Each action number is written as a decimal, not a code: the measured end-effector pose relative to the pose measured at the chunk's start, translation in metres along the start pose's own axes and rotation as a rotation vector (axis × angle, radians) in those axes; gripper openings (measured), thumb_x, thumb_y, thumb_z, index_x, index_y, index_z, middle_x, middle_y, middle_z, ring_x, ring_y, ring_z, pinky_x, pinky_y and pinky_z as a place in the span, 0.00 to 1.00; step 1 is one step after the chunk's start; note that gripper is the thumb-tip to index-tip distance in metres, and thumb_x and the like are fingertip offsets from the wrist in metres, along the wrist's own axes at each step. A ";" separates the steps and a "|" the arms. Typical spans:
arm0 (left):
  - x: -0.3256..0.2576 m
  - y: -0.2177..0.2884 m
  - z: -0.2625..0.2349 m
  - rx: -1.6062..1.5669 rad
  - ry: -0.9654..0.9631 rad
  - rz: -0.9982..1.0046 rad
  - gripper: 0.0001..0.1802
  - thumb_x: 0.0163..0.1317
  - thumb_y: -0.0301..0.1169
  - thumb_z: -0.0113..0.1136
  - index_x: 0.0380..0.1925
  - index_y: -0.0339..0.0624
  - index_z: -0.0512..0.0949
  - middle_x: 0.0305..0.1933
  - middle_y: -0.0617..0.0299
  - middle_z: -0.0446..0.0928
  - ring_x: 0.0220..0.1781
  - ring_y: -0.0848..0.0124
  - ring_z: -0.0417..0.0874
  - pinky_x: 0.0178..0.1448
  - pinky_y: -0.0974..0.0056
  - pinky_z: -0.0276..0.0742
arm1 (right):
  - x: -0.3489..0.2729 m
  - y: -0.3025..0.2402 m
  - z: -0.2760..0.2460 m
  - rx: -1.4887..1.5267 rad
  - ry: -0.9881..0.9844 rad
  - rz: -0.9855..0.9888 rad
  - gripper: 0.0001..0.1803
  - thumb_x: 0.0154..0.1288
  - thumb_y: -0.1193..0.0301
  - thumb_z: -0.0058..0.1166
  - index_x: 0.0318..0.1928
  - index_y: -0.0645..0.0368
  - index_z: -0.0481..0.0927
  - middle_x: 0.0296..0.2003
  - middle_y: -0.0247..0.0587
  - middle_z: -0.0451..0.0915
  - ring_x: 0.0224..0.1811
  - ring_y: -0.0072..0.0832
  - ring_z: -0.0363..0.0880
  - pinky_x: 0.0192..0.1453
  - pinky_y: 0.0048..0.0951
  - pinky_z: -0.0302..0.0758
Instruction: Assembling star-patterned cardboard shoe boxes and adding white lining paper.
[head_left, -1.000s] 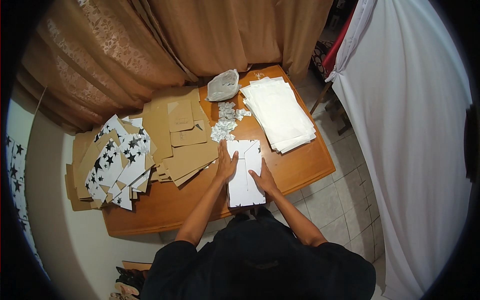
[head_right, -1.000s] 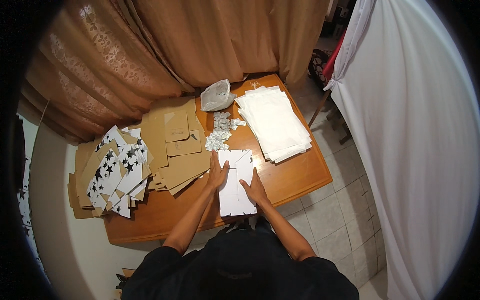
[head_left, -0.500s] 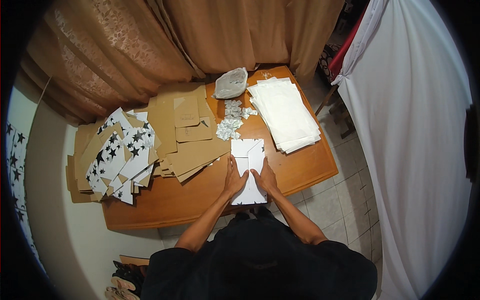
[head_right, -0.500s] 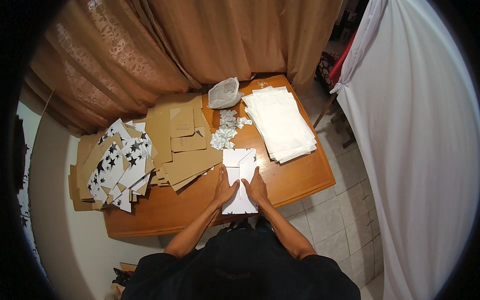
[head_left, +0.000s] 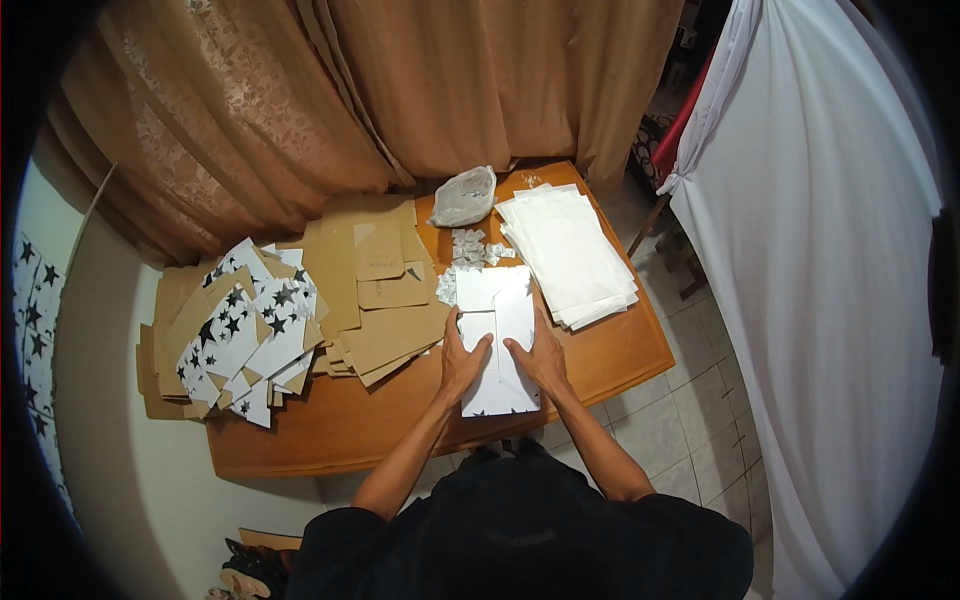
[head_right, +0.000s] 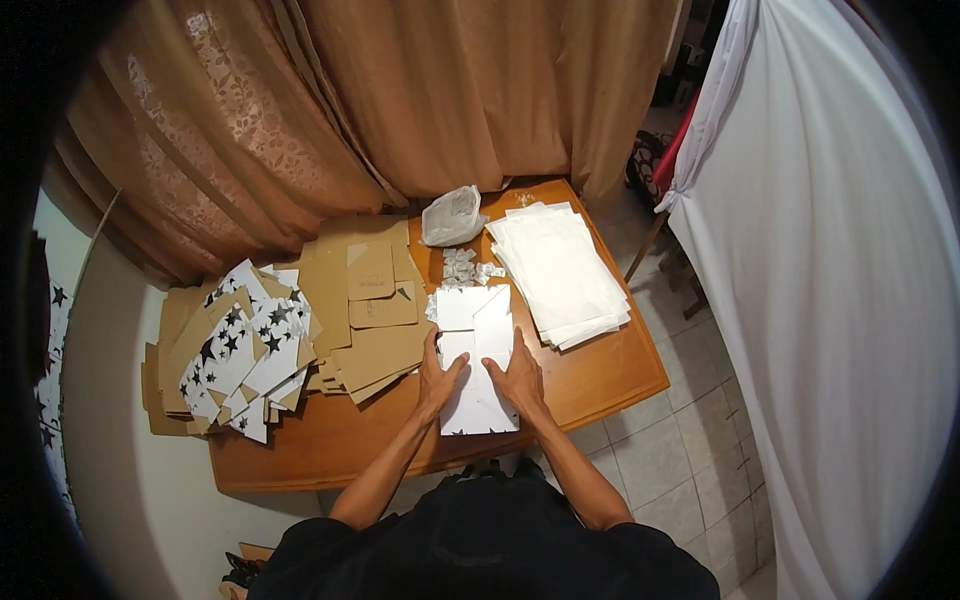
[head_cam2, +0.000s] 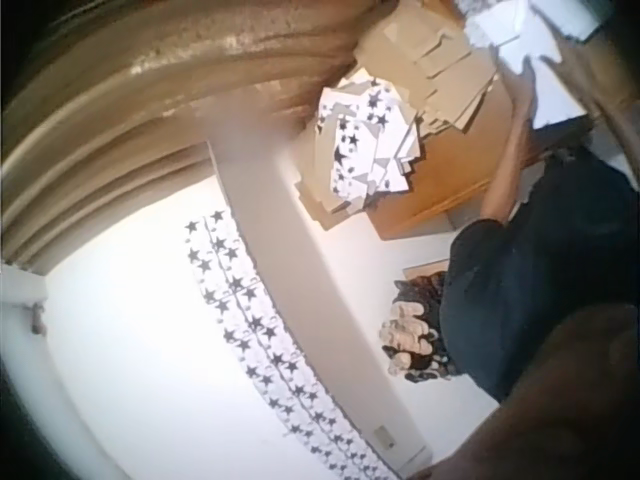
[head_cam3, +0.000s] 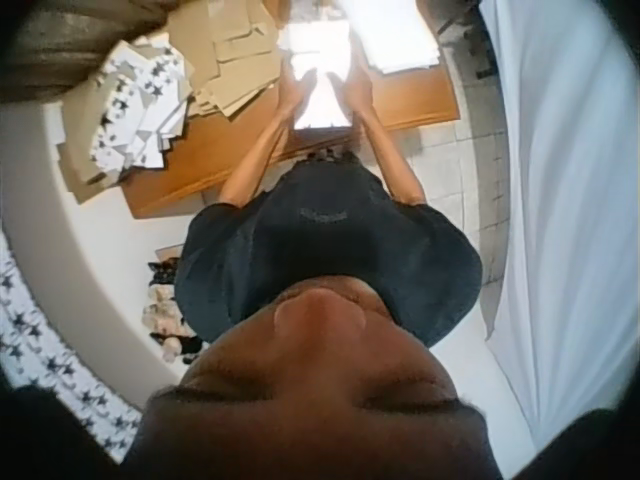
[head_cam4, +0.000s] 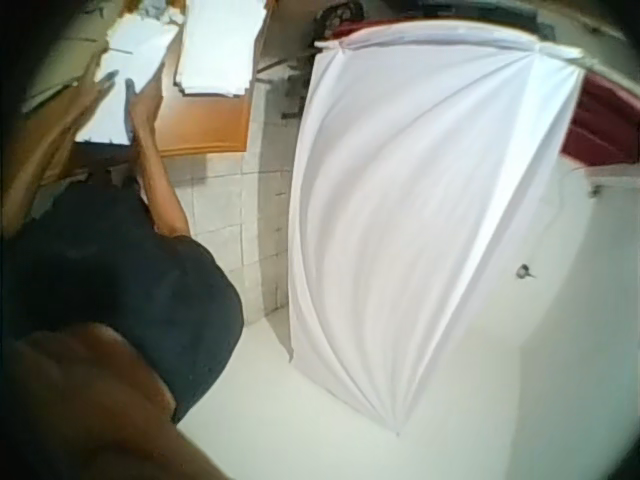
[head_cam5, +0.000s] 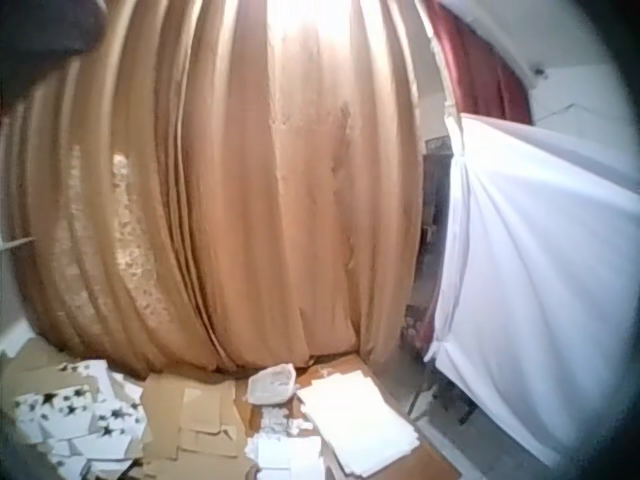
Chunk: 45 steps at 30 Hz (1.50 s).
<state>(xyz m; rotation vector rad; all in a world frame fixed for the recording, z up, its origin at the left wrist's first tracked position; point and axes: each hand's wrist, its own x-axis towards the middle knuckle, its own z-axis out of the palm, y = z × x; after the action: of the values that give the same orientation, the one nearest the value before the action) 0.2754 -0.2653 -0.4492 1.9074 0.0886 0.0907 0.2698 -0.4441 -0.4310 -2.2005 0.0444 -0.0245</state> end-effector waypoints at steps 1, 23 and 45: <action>0.003 0.011 -0.004 -0.002 0.005 0.008 0.47 0.60 0.39 0.67 0.74 0.33 0.54 0.72 0.36 0.62 0.74 0.48 0.65 0.76 0.52 0.58 | 0.001 -0.009 -0.008 -0.001 0.004 -0.009 0.51 0.62 0.54 0.66 0.73 0.72 0.54 0.62 0.71 0.72 0.63 0.60 0.74 0.65 0.46 0.73; -0.030 0.010 -0.001 -0.372 -0.146 0.366 0.61 0.53 0.53 0.75 0.79 0.43 0.50 0.69 0.48 0.59 0.78 0.50 0.57 0.76 0.48 0.61 | 0.008 0.052 -0.057 1.101 -0.045 -0.009 0.43 0.63 0.59 0.70 0.73 0.53 0.62 0.60 0.38 0.72 0.64 0.27 0.69 0.70 0.33 0.65; -0.089 -0.095 0.009 0.184 -0.598 0.163 0.43 0.70 0.50 0.58 0.75 0.41 0.52 0.68 0.39 0.63 0.69 0.45 0.69 0.70 0.48 0.67 | -0.020 0.203 -0.008 0.646 -0.337 0.137 0.38 0.53 0.93 0.59 0.65 0.59 0.67 0.60 0.40 0.75 0.72 0.31 0.67 0.70 0.30 0.71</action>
<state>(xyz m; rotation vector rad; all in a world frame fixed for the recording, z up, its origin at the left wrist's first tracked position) 0.1868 -0.2516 -0.5434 2.0469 -0.4769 -0.3903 0.2447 -0.5696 -0.5904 -1.5286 -0.0028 0.3608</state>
